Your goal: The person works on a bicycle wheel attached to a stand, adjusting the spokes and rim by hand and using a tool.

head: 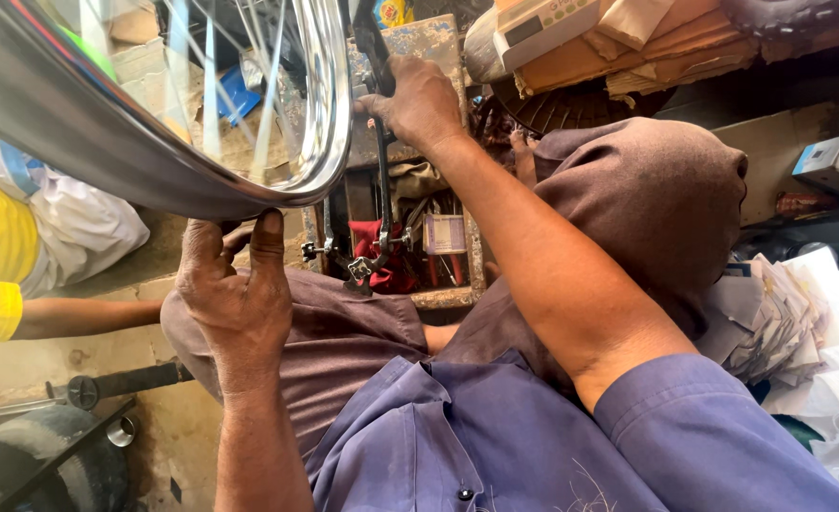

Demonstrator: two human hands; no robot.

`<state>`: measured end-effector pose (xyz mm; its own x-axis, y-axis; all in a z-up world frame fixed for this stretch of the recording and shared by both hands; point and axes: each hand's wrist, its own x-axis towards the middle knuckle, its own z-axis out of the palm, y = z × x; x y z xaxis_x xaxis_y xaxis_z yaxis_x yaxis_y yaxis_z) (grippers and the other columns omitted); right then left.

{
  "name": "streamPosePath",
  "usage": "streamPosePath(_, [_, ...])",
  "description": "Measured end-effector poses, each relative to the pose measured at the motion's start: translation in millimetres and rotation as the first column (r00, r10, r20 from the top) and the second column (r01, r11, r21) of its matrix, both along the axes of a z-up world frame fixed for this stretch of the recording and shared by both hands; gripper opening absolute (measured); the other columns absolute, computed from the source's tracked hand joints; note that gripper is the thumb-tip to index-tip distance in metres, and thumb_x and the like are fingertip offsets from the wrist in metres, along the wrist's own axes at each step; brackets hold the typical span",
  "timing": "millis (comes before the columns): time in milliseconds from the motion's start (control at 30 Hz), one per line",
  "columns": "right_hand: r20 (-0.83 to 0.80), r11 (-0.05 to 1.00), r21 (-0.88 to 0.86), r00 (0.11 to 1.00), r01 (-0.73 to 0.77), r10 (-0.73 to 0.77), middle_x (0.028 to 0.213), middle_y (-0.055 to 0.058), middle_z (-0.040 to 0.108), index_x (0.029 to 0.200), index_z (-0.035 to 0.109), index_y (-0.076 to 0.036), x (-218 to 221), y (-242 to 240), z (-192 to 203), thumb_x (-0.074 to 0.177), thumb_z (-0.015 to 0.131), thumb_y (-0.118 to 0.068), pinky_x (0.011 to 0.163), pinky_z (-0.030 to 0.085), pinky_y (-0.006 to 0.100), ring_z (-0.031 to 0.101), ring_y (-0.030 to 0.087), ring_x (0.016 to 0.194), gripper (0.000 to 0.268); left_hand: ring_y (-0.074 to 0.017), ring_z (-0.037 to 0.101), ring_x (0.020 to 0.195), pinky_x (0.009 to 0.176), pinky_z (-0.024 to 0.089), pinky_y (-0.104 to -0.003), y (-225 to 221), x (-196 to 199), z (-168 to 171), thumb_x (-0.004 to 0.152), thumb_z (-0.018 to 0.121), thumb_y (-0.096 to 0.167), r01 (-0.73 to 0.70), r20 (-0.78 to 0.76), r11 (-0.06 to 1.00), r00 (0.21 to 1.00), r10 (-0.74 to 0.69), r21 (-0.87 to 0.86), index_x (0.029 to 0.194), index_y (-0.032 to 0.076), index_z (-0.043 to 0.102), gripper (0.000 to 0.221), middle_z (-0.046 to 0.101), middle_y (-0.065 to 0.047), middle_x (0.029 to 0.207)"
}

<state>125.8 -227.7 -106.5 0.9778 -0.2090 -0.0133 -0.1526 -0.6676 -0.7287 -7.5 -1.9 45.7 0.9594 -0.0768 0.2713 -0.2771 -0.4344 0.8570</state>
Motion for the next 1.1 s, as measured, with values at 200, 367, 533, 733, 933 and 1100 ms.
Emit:
streamPosePath(200, [-0.092, 0.999, 0.042, 0.996, -0.016, 0.019, 0.093, 0.01, 0.072, 0.114, 0.063, -0.007, 6.8, 3.4, -4.2, 0.082, 0.079, -0.053, 0.08, 0.056, 0.045, 0.072, 0.025, 0.088, 0.059, -0.0205, 0.072, 0.118, 0.095, 0.064, -0.034, 4.8, -2.6, -5.0, 0.107, 0.075, 0.015, -0.112, -0.035, 0.987, 0.993, 0.117, 0.116, 0.136, 0.003, 0.065, 0.032, 0.072, -0.01, 0.128])
streamPosePath(367, [-0.143, 0.998, 0.054, 0.99, 0.029, -0.021, 0.089, 0.008, 0.069, 0.101, 0.062, -0.009, 4.4, 9.3, -1.8, 0.077, 0.079, -0.057, 0.077, 0.058, 0.04, 0.072, 0.021, 0.084, 0.056, -0.0229, 0.072, 0.118, 0.1, 0.063, -0.033, 7.0, -0.1, -8.1, 0.116, 0.074, 0.01, -0.006, 0.03, 0.999, 1.0, 0.005, 0.04, 0.133, -0.006, 0.062, 0.027, 0.07, -0.017, 0.126])
streamPosePath(533, [-0.013, 0.999, 0.019, 0.999, 0.043, -0.043, 0.089, 0.007, 0.07, 0.095, 0.065, -0.009, 2.7, 8.5, 4.4, 0.073, 0.083, -0.058, 0.082, 0.055, 0.044, 0.071, 0.023, 0.087, 0.056, -0.0235, 0.071, 0.122, 0.102, 0.062, -0.033, -0.8, -0.6, -7.9, 0.113, 0.072, 0.006, -0.027, 0.033, 0.996, 0.999, 0.025, 0.08, 0.142, -0.006, 0.059, 0.035, 0.07, -0.018, 0.132])
streamPosePath(733, [-0.054, 0.998, 0.049, 0.997, 0.05, -0.047, 0.089, 0.007, 0.071, 0.098, 0.066, -0.01, 1.9, 11.2, 6.4, 0.074, 0.082, -0.058, 0.084, 0.055, 0.043, 0.072, 0.022, 0.087, 0.057, -0.0221, 0.069, 0.121, 0.105, 0.06, -0.032, -4.1, -0.8, -8.8, 0.114, 0.071, 0.003, 0.021, 0.002, 1.0, 1.0, -0.021, 0.005, 0.145, -0.006, 0.056, 0.035, 0.07, -0.017, 0.13])
streamPosePath(933, [-0.033, 0.998, 0.041, 0.998, 0.056, -0.055, 0.087, 0.008, 0.071, 0.101, 0.067, -0.009, 1.4, 11.3, 5.6, 0.074, 0.082, -0.058, 0.084, 0.056, 0.043, 0.073, 0.023, 0.087, 0.057, -0.0221, 0.069, 0.123, 0.106, 0.06, -0.034, -0.3, 0.3, -11.6, 0.114, 0.071, 0.002, 0.024, 0.021, 1.0, 0.999, -0.024, 0.006, 0.142, -0.007, 0.056, 0.033, 0.069, -0.017, 0.134])
streamPosePath(1100, [-0.027, 0.996, 0.055, 0.997, 0.068, -0.067, 0.088, 0.009, 0.072, 0.1, 0.067, -0.009, 1.1, 11.8, 3.7, 0.073, 0.082, -0.057, 0.086, 0.055, 0.044, 0.073, 0.024, 0.089, 0.057, -0.0205, 0.07, 0.117, 0.103, 0.06, -0.032, 3.2, 0.9, -13.6, 0.114, 0.071, 0.001, 0.034, 0.028, 0.999, 0.999, -0.034, 0.003, 0.14, -0.007, 0.058, 0.03, 0.07, -0.016, 0.13])
